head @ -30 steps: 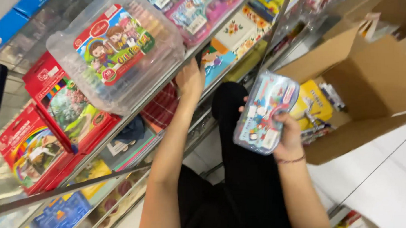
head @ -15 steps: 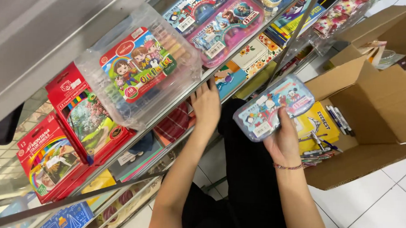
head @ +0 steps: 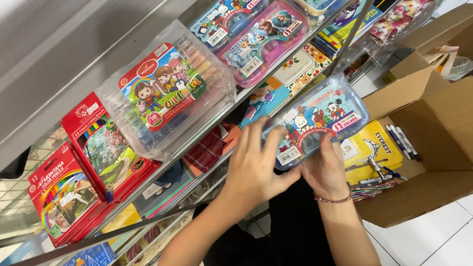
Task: Cleaning a glass display shelf with a cloth and organizing stacks of notebooks and art supplies.
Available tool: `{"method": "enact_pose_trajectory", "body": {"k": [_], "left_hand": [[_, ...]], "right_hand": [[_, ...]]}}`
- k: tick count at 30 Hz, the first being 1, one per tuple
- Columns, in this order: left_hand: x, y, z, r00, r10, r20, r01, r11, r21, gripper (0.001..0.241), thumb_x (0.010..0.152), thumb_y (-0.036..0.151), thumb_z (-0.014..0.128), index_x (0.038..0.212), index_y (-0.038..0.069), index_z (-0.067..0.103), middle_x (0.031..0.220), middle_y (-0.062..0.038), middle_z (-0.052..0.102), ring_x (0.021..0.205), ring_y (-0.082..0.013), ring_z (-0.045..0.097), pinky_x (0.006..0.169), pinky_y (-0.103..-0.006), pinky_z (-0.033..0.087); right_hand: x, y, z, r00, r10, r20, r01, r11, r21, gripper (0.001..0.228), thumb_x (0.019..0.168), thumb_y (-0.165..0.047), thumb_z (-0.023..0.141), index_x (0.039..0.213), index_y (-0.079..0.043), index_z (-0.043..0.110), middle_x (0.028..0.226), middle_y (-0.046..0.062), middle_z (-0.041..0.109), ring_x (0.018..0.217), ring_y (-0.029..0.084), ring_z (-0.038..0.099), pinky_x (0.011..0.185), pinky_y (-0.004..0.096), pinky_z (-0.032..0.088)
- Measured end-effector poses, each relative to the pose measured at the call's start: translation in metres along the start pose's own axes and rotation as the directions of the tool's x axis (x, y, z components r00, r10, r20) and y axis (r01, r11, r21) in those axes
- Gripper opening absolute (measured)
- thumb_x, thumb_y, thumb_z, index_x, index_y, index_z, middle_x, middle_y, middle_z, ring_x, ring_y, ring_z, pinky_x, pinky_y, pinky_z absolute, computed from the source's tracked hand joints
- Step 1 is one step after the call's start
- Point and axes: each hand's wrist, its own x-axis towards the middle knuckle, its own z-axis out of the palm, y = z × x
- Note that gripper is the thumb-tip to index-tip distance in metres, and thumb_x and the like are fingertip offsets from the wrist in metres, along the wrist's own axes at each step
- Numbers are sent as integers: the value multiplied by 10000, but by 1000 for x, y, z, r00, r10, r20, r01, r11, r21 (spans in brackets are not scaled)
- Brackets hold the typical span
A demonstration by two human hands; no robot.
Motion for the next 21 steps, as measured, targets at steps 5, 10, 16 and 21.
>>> {"method": "enact_pose_trajectory", "body": {"k": [5, 10, 16, 21], "left_hand": [[20, 14, -42, 987, 114, -117, -87, 974, 208, 702, 740, 294, 882, 1307, 39, 556, 1408, -275, 491, 1261, -473, 527, 1055, -548, 460], [68, 13, -75, 949, 253, -186, -142, 874, 464, 703, 790, 289, 898, 1345, 28, 555, 1451, -279, 465, 1307, -473, 509, 1094, -564, 446], [137, -8, -95, 960, 201, -194, -72, 850, 522, 691, 709, 334, 893, 1250, 47, 573, 1345, -296, 532, 1246, -468, 519, 1057, -545, 408], [146, -11, -96, 995, -95, -22, 97, 945, 312, 606, 740, 348, 870, 1200, 64, 596, 1135, -173, 664, 1140, -389, 582, 1013, -518, 416]], "right_hand": [[34, -54, 48, 963, -262, 57, 268, 949, -165, 820, 952, -2, 717, 1588, -221, 248, 1490, 179, 542, 1328, 268, 592, 1126, 437, 511], [118, -76, 52, 935, -310, 175, 355, 848, -394, 779, 933, 106, 757, 1619, -17, 410, 1583, 147, 526, 1381, 197, 591, 1186, 328, 532], [189, -81, 55, 818, -358, 450, 571, 409, -712, 691, 903, 72, 866, 1515, 18, 549, 1422, 111, 533, 1241, 189, 599, 1033, 315, 609], [178, -85, 59, 756, -365, 544, 634, 202, -746, 600, 927, -7, 880, 1457, 32, 602, 1474, 172, 581, 1246, 247, 707, 1008, 346, 588]]}}
